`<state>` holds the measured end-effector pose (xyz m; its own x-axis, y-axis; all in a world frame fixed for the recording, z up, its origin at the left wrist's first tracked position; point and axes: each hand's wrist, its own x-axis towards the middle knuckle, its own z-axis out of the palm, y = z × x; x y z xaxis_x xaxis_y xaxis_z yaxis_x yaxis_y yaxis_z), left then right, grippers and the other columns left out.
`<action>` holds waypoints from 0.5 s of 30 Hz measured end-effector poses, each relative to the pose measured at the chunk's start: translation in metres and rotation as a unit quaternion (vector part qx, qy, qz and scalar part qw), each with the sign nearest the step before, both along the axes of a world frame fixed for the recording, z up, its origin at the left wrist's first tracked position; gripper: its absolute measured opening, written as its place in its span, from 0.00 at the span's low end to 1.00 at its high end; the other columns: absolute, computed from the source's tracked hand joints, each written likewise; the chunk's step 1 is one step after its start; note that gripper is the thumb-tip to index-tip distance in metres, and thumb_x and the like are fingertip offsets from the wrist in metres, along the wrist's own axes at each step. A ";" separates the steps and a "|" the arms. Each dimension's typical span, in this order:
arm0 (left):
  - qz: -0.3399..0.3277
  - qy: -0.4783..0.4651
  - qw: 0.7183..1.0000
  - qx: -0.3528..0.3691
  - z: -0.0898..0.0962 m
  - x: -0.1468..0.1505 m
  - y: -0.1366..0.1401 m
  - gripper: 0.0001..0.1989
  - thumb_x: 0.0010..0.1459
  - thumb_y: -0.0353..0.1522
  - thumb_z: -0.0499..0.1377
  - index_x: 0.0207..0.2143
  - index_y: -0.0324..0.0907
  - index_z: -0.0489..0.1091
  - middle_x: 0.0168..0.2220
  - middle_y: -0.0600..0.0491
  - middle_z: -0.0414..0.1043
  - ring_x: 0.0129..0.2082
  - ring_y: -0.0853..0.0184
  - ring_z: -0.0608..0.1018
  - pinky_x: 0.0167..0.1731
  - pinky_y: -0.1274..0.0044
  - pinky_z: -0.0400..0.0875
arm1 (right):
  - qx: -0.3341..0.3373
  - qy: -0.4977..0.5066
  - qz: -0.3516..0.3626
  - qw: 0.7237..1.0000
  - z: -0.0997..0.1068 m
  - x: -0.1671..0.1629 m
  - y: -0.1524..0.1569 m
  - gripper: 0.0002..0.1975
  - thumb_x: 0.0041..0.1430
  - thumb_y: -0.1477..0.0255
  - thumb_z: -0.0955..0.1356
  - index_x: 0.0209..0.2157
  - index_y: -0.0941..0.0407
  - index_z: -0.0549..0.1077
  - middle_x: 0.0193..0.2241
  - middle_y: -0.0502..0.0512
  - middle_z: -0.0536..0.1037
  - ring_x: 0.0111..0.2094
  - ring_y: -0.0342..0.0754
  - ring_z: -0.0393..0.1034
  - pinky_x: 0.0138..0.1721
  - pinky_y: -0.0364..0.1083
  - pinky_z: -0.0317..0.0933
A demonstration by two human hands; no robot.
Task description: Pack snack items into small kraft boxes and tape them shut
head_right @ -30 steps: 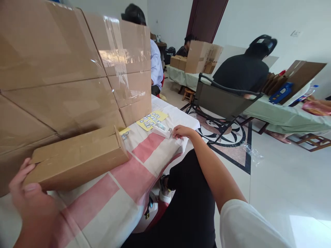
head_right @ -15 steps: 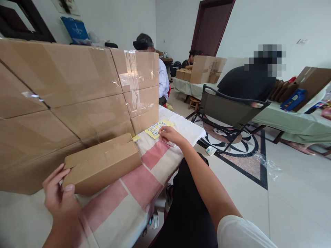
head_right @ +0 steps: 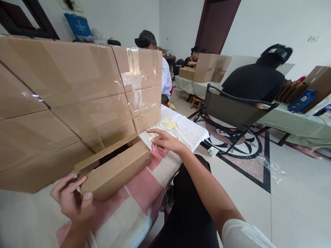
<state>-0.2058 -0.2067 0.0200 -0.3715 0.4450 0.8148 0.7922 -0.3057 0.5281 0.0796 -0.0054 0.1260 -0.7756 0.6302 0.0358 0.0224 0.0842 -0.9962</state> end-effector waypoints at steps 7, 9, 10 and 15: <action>0.044 0.079 0.996 0.024 0.000 0.017 0.005 0.14 0.61 0.41 0.60 0.44 0.43 0.71 0.52 0.39 0.69 0.53 0.50 0.69 0.45 0.60 0.72 | 0.000 0.008 -0.031 0.999 0.001 0.014 0.002 0.22 0.66 0.65 0.69 0.57 0.58 0.65 0.24 0.45 0.77 0.14 0.37 0.56 0.18 0.40 0.47; 0.053 0.109 0.992 0.027 0.015 0.020 0.005 0.08 0.62 0.38 0.59 0.40 0.44 0.72 0.50 0.41 0.71 0.50 0.52 0.71 0.42 0.62 0.70 | 0.005 0.005 -0.024 1.000 0.008 0.014 0.000 0.18 0.67 0.65 0.69 0.53 0.57 0.65 0.24 0.46 0.78 0.14 0.36 0.56 0.17 0.39 0.47; 0.055 0.128 0.990 0.026 0.025 0.021 0.004 0.05 0.62 0.35 0.59 0.37 0.44 0.72 0.49 0.42 0.72 0.48 0.54 0.72 0.42 0.63 0.69 | 0.011 0.005 -0.015 1.000 0.013 0.012 0.000 0.17 0.67 0.65 0.69 0.52 0.56 0.65 0.25 0.47 0.79 0.14 0.37 0.56 0.17 0.39 0.47; 0.085 0.250 0.961 -0.085 0.102 0.026 0.005 0.04 0.59 0.29 0.64 0.35 0.48 0.72 0.45 0.49 0.78 0.42 0.56 0.75 0.44 0.62 0.68 | 0.069 0.030 0.000 0.997 0.055 -0.015 -0.001 0.11 0.68 0.64 0.68 0.42 0.55 0.64 0.25 0.48 0.80 0.14 0.36 0.57 0.16 0.39 0.49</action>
